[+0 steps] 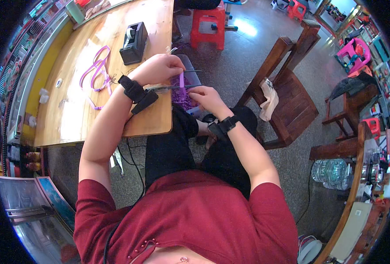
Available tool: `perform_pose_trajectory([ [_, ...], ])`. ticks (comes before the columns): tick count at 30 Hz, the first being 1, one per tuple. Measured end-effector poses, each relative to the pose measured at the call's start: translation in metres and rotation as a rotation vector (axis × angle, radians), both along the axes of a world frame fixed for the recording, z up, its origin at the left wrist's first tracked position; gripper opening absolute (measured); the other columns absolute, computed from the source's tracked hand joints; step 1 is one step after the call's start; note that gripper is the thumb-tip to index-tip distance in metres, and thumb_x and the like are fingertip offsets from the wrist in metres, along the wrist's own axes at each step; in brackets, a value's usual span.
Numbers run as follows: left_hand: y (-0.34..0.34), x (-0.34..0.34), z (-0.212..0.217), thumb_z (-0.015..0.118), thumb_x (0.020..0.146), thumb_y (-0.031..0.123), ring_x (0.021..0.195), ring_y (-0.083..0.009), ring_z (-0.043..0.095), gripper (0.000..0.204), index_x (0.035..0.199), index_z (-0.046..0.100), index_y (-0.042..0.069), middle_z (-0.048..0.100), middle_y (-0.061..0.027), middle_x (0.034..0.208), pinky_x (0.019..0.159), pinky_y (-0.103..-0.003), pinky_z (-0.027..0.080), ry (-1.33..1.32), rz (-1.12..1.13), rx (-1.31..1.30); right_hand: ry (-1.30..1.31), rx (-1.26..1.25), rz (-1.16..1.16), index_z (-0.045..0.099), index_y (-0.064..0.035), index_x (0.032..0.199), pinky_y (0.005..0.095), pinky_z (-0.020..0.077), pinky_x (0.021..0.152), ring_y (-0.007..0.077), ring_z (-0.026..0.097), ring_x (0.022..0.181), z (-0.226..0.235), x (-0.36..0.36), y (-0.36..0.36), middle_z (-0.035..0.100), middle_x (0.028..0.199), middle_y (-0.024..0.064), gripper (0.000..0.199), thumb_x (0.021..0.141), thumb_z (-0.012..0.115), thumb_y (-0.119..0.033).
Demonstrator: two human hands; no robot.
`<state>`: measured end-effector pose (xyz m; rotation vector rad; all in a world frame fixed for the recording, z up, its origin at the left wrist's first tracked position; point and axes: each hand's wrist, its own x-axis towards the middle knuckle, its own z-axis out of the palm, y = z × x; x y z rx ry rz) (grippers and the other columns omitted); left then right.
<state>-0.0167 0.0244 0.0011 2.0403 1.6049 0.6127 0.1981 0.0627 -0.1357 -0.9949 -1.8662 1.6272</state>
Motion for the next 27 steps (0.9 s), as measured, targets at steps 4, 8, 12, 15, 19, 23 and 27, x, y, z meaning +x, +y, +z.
perform_pose_trajectory([
  [4, -0.001, -0.001, -0.001, 0.064, 0.089, 0.021, 0.082, -0.0274, 0.068, 0.021, 0.099, 0.071, 0.004, 0.071, -0.0134, 0.088, 0.078, -0.036, 0.053, 0.005, 0.006, 0.000, 0.008, 0.121, -0.019, 0.070, -0.0027, 0.111, 0.0242, 0.0455, 0.054, 0.0072, 0.058, 0.062, 0.009, -0.011, -0.008, 0.067, 0.077, 0.0027, 0.030, 0.090, 0.069, -0.024],
  [8, 0.002, 0.002, -0.001, 0.064, 0.089, 0.021, 0.082, -0.0274, 0.068, 0.022, 0.099, 0.071, 0.004, 0.071, -0.0133, 0.088, 0.078, -0.036, 0.053, 0.045, -0.030, 0.053, -0.040, 0.230, -0.036, 0.070, -0.0023, 0.109, 0.0240, 0.0466, 0.059, 0.0080, 0.059, 0.067, -0.016, -0.020, 0.001, 0.068, 0.080, 0.0020, 0.030, 0.088, 0.071, -0.023],
  [12, 0.000, -0.002, -0.004, 0.064, 0.088, 0.022, 0.082, -0.0274, 0.068, 0.022, 0.099, 0.071, 0.004, 0.071, -0.0130, 0.088, 0.078, -0.036, 0.053, 0.021, -0.023, 0.058, -0.034, 0.117, -0.057, 0.071, 0.0015, 0.101, 0.0265, 0.0508, 0.065, 0.0103, 0.064, 0.071, -0.017, -0.029, -0.013, 0.071, 0.081, 0.0063, 0.030, 0.085, 0.075, -0.023],
  [15, -0.001, 0.000, -0.002, 0.064, 0.088, 0.022, 0.082, -0.0272, 0.068, 0.023, 0.099, 0.071, 0.004, 0.071, -0.0129, 0.087, 0.078, -0.036, 0.053, -0.020, 0.010, -0.007, 0.072, 0.038, -0.050, 0.071, 0.0026, 0.096, 0.0260, 0.0494, 0.063, 0.0106, 0.063, 0.069, -0.017, -0.021, -0.027, 0.069, 0.078, 0.0045, 0.025, 0.086, 0.073, -0.021],
  [19, -0.003, 0.002, 0.002, 0.064, 0.088, 0.023, 0.082, -0.0269, 0.068, 0.023, 0.099, 0.071, 0.004, 0.071, -0.0128, 0.087, 0.078, -0.036, 0.053, -0.034, 0.018, -0.007, 0.084, -0.022, 0.001, 0.070, 0.0033, 0.092, 0.0256, 0.0480, 0.060, 0.0096, 0.061, 0.067, 0.001, 0.007, -0.054, 0.066, 0.075, 0.0030, 0.022, 0.087, 0.071, -0.018],
  [23, -0.003, 0.001, 0.002, 0.065, 0.089, 0.023, 0.081, -0.0250, 0.068, 0.023, 0.100, 0.071, 0.004, 0.071, -0.0122, 0.087, 0.077, -0.036, 0.053, -0.034, 0.042, -0.045, 0.045, -0.087, 0.105, 0.070, 0.0020, 0.097, 0.0223, 0.0455, 0.055, 0.0068, 0.058, 0.060, 0.023, 0.035, -0.090, 0.064, 0.072, 0.0008, 0.022, 0.087, 0.072, -0.018],
  [27, 0.000, -0.001, -0.002, 0.064, 0.089, 0.022, 0.079, -0.0230, 0.068, 0.022, 0.100, 0.071, 0.004, 0.071, -0.0116, 0.087, 0.075, -0.035, 0.053, -0.015, 0.007, 0.013, 0.108, -0.063, 0.135, 0.072, 0.0013, 0.094, 0.0218, 0.0443, 0.055, 0.0051, 0.058, 0.061, 0.045, 0.048, -0.117, 0.066, 0.071, 0.0016, 0.015, 0.086, 0.074, -0.011],
])
